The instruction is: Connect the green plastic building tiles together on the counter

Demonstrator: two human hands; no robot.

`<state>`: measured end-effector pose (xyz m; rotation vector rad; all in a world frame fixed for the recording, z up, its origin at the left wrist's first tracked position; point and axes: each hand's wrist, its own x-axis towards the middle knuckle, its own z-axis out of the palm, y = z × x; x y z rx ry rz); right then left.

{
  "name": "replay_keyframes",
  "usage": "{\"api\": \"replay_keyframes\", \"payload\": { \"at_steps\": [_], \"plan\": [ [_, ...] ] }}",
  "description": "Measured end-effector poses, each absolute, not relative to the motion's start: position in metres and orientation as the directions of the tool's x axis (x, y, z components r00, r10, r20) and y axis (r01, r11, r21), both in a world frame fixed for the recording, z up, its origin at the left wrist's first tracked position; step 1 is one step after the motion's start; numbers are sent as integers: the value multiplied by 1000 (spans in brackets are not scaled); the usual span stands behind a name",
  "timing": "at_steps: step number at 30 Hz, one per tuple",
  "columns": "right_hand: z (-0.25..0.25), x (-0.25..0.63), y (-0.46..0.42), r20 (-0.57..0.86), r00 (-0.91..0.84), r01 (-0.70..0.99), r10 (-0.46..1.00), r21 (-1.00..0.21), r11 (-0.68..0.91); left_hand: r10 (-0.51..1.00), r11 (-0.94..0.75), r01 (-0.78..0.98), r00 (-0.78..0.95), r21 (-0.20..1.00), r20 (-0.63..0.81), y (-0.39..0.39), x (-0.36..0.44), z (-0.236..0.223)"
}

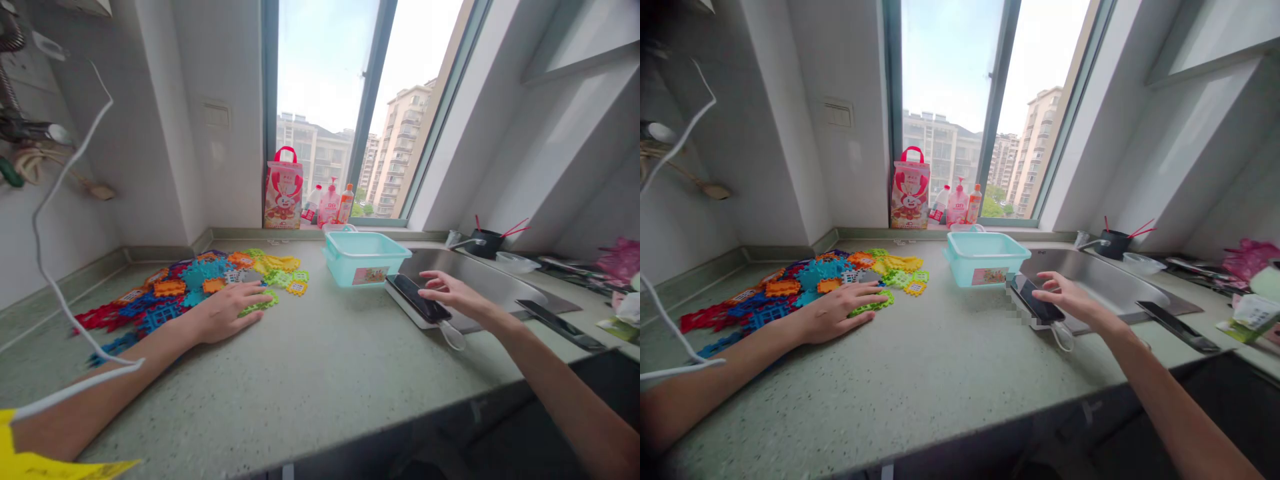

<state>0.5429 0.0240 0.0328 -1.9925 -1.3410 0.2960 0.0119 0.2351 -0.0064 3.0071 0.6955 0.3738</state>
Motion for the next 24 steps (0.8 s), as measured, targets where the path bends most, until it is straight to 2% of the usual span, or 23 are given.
{"api": "replay_keyframes", "payload": {
  "at_steps": [3, 6, 10, 24],
  "plan": [
    [19, 577, 5, -64, 361, 570, 930, -775, -275, 436, -900, 428, 872, 84, 221, 237, 12, -7],
    [16, 582, 0, -177, 244, 471, 953, -838, -276, 448, -894, 442, 867, 82, 217, 237, 13, -7],
    [24, 575, 2, -221, 181, 433, 958, -857, -279, 459, -888, 453, 867, 77, 194, 240, 12, -8],
    [31, 583, 7, -288, 171, 496, 942, -801, -335, 448, -894, 436, 864, 101, 229, 243, 11, -12]
  ]
}}
